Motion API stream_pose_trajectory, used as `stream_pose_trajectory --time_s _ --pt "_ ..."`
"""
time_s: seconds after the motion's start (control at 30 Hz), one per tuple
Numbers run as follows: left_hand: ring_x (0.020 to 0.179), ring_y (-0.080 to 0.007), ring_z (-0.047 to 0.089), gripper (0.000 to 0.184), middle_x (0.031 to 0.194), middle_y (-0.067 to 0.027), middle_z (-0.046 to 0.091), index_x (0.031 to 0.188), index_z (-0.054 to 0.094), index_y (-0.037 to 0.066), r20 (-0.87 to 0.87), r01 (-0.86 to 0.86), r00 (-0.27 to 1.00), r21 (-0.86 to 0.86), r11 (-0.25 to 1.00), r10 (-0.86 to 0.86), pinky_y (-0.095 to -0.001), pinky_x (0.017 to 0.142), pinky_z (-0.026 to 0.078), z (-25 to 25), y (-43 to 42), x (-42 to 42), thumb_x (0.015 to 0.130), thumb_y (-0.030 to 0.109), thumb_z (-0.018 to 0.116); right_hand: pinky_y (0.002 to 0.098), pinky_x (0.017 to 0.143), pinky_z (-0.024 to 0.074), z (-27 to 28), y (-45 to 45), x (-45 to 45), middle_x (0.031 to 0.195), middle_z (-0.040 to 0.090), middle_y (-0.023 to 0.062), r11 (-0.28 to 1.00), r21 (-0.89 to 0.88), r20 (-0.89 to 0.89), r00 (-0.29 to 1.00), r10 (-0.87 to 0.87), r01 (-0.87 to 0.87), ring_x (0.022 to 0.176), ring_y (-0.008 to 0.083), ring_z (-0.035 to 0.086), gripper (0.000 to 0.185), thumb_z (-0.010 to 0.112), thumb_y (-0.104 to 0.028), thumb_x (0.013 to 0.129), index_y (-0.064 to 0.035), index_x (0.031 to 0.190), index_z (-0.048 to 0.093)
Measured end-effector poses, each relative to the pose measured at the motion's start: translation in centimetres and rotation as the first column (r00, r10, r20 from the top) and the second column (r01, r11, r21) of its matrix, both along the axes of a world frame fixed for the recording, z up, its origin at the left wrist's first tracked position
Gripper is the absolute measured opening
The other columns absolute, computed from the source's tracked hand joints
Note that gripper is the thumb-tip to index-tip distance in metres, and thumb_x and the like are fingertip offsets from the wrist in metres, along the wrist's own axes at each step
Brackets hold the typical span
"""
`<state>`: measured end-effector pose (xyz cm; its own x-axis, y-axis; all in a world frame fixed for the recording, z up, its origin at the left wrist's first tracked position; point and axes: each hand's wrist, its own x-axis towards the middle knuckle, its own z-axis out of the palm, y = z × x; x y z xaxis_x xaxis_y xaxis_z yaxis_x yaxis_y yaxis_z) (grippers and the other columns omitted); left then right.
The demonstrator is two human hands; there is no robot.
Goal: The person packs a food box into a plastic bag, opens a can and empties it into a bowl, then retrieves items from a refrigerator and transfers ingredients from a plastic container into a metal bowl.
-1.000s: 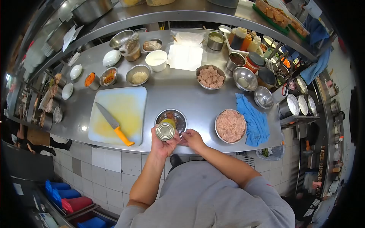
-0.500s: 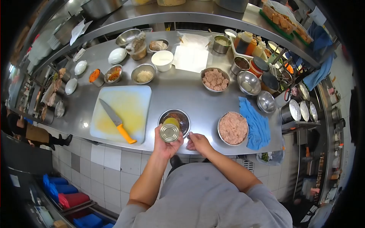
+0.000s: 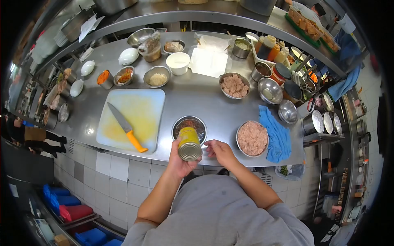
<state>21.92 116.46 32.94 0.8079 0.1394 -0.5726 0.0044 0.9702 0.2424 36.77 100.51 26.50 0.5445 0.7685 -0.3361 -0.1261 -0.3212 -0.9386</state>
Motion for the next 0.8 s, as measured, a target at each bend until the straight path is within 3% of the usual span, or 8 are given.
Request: stream_pose_trajectory --time_s 0.07,0.23,0.3,0.4,0.47,0.63,0.7,0.8 --pt "0.075 -0.0203 0.067 0.065 0.098 -0.0112 0.07 0.124 0.06 0.005 0.012 0.063 0.998 0.174 0.983 -0.066 -0.0247 0.045 0.044 -0.6 -0.4 -0.4 0.098 0.064 0.05 0.0288 0.08 0.0555 0.6 -0.3 0.4 0.105 0.069 0.0063 0.978 0.207 -0.209 0.975 0.069 -0.024 0.092 0.0125 0.067 0.06 0.045 -0.052 0.111 -0.0007 0.13 0.068" --pt "0.083 -0.0139 0.068 0.061 0.111 -0.0078 0.072 0.137 0.057 0.007 -0.127 0.189 0.98 0.392 0.9 -0.15 -0.0251 0.055 0.045 -1.5 -1.0 0.1 0.102 0.057 0.055 0.0309 0.087 0.055 3.4 0.2 1.2 0.116 0.069 0.0086 0.996 0.072 -0.271 0.96 0.067 -0.05 0.102 0.0169 0.066 0.057 0.049 -0.047 0.11 -0.0001 0.139 0.062" --pt "0.094 -0.0148 0.067 0.062 0.114 -0.0086 0.071 0.136 0.059 0.004 -0.303 0.308 0.947 0.774 0.553 -0.105 -0.0338 0.074 0.054 -0.4 -1.5 0.4 0.102 0.056 0.058 0.0321 0.09 0.0552 4.5 0.4 1.3 0.118 0.07 0.0106 0.998 0.035 -0.235 0.97 0.064 -0.058 0.103 0.0185 0.067 0.058 0.056 -0.045 0.107 0.0004 0.142 0.059" --pt "0.103 -0.0201 0.067 0.062 0.123 -0.0117 0.069 0.141 0.055 0.001 -0.154 0.16 0.987 0.929 0.334 -0.045 -0.034 0.086 0.054 -2.5 -1.6 0.8 0.106 0.051 0.057 0.0367 0.097 0.0544 6.5 0.7 0.6 0.126 0.069 0.0154 0.955 -0.058 0.11 0.949 0.296 -0.291 0.11 0.0255 0.068 0.074 0.077 -0.041 0.093 -0.0006 0.149 0.051" --pt "0.106 -0.0218 0.067 0.061 0.125 -0.0132 0.069 0.14 0.055 0.0 -0.1 0.12 0.992 0.939 0.322 -0.077 -0.0334 0.09 0.053 -2.5 -1.7 0.4 0.107 0.051 0.056 0.0408 0.102 0.0525 6.9 0.9 -0.1 0.133 0.066 0.0192 0.969 -0.026 0.326 0.915 0.239 -0.244 0.119 0.0312 0.067 0.092 0.089 -0.036 0.078 -0.0024 0.151 0.044" --pt "0.109 -0.0209 0.065 0.055 0.122 -0.0133 0.069 0.139 0.055 0.0 -0.109 0.101 0.994 0.939 0.33 0.007 -0.032 0.092 0.052 -3.7 0.1 -1.5 0.109 0.046 0.054 0.0421 0.105 0.0512 4.1 0.4 -0.4 0.135 0.063 0.0193 0.999 -0.001 0.486 0.873 0.044 -0.05 0.125 0.034 0.064 0.089 0.09 -0.027 0.077 -0.0032 0.148 0.043" --pt "0.105 -0.0151 0.067 0.051 0.117 -0.009 0.071 0.138 0.057 0.003 -0.243 0.156 0.894 0.956 0.248 0.376 -0.0287 0.08 0.055 -6.6 2.2 -2.1 0.111 0.046 0.051 0.0419 0.106 0.051 2.1 -0.3 -0.2 0.135 0.063 0.0191 0.999 0.015 0.559 0.828 -0.038 0.035 0.126 0.0337 0.064 0.088 0.09 -0.025 0.076 -0.003 0.147 0.043" --pt "0.079 -0.0154 0.068 0.047 0.091 -0.0105 0.071 0.132 0.056 -0.001 -0.443 0.316 0.865 0.846 0.43 0.236 -0.0271 0.066 0.053 -11.0 5.0 -2.9 0.11 0.041 0.054 0.0423 0.107 0.0509 -0.5 -1.5 0.1 0.135 0.062 0.0188 0.988 0.095 0.568 0.808 -0.157 0.125 0.127 0.0355 0.063 0.09 0.093 -0.022 0.074 -0.0046 0.147 0.042"
